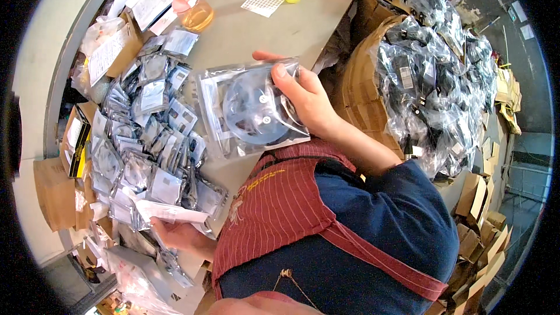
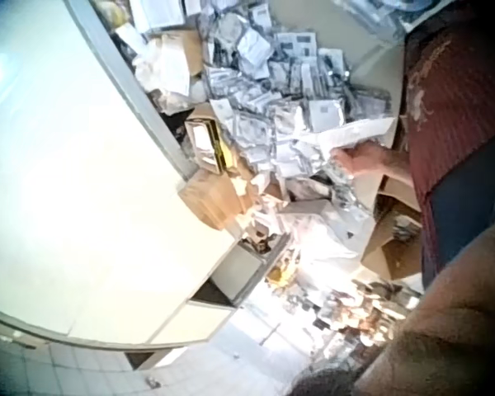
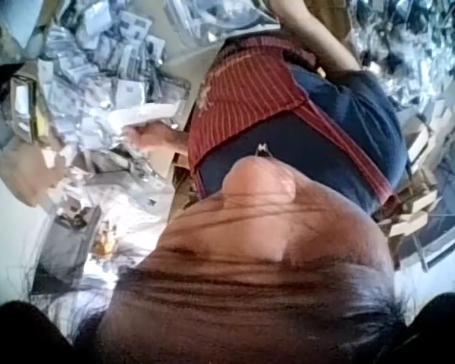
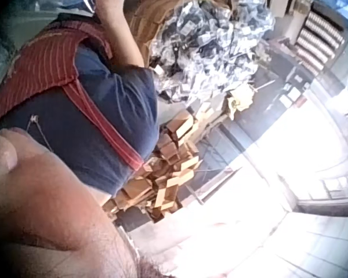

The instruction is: The person sorts through a pile of silver pouches on a table while referring to a sheet of paper, moving selected pouches into cardboard boxes.

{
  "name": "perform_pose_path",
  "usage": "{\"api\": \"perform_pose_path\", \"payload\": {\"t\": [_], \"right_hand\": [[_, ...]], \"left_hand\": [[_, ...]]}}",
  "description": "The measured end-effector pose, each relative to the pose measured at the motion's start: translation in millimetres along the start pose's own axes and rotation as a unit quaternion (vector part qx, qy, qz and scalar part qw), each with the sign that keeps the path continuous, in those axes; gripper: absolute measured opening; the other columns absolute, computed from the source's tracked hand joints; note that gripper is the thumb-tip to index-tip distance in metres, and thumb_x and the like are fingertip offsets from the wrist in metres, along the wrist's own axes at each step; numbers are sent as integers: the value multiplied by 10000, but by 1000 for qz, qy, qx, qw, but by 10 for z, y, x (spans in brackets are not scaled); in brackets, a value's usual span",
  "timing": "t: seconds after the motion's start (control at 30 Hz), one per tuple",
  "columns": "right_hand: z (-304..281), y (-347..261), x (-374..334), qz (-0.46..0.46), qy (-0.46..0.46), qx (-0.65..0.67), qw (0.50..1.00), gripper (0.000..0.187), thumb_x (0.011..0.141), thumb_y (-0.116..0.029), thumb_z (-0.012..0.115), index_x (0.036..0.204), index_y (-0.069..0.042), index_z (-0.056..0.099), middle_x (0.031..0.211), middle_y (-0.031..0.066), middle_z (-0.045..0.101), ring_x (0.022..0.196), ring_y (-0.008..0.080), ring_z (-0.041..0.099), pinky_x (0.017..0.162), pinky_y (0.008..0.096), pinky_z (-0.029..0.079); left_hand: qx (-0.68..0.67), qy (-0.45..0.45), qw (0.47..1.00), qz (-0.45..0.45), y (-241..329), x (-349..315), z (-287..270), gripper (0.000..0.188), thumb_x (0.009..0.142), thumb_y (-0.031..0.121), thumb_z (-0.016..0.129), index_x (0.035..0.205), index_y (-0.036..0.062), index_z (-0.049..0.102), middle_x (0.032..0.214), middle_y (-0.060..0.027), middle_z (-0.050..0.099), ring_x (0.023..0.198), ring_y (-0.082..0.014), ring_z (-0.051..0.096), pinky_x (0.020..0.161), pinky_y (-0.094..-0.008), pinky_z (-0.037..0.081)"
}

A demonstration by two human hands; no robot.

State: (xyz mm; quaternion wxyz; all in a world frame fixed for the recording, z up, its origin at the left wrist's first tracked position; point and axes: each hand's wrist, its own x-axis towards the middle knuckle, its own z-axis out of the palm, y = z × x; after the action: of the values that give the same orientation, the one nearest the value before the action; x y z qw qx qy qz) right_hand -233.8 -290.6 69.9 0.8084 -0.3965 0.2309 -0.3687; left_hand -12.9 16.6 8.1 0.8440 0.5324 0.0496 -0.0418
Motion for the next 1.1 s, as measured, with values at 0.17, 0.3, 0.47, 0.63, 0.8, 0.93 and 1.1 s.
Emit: {"api": "perform_pose_path", "payload": {"t": [0.17, 0.3, 0.47, 0.63, 0.8, 0.93, 1.1], "right_hand": [[-25, 91, 29, -26, -3, -32, 999, 497, 1059, -357, 347, 1345, 22, 491, 1117, 54, 637, 993, 92, 586, 895, 256, 471], [85, 38, -18, 21, -24, 4, 999, 519, 1064, -372, 310, 1335, 24, 507, 1107, 50, 638, 972, 88, 577, 887, 250, 462], [165, 219, -22, 9, -84, -97, 992, 504, 1065, -367, 307, 1334, 3, 518, 1042, 27, 653, 912, 83, 587, 815, 231, 474], [361, 359, -79, -34, -134, -152, 979, 435, 1064, -294, 354, 1332, 6, 519, 1095, 25, 632, 985, 75, 545, 890, 238, 442], [407, 464, 36, -53, -210, -298, 930, 448, 1057, -293, 391, 1385, 0, 476, 1132, 34, 625, 1027, 91, 532, 932, 248, 419], [630, 498, 143, 33, -269, -195, 942, 458, 1013, -198, 498, 1430, -20, 432, 1285, 75, 564, 1153, 123, 497, 1024, 278, 357], [907, 618, 219, 253, -303, 43, 918, 583, 887, -25, 597, 1441, -31, 419, 1338, 98, 549, 1182, 186, 540, 1029, 316, 391]], "left_hand": [[72, 13, 997, -13, 22, -177, 228, 397, 933, 249, 569, 1222, -22, 547, 1065, -105, 598, 983, -195, 568, 857, -321, 453], [-110, -154, 979, -79, -51, -279, 337, 369, 942, 261, 542, 1181, -20, 547, 948, -72, 581, 824, -150, 555, 924, -333, 503], [-340, -341, 842, -242, -237, -166, 494, 222, 976, 190, 417, 784, 79, 413, 743, 19, 348, 669, -107, 380, 1151, -338, 252], [-372, -404, 778, -305, -321, -289, 790, 192, 973, 262, 533, 870, 112, 473, 841, -13, 411, 754, -134, 417, 785, -342, 412], [-218, -236, 912, -255, -145, -415, 590, 311, 845, 186, 599, 1096, 12, 545, 975, -118, 627, 808, -200, 635, 645, -335, 529], [-185, -174, 946, -199, 12, -485, 645, 253, 865, 130, 577, 1075, -12, 578, 1045, -131, 653, 929, -219, 636, 804, -307, 512], [-227, -75, 961, -137, 53, -495, 329, 252, 856, 137, 572, 1065, -3, 576, 1079, -141, 653, 971, -232, 630, 864, -316, 494]]}}
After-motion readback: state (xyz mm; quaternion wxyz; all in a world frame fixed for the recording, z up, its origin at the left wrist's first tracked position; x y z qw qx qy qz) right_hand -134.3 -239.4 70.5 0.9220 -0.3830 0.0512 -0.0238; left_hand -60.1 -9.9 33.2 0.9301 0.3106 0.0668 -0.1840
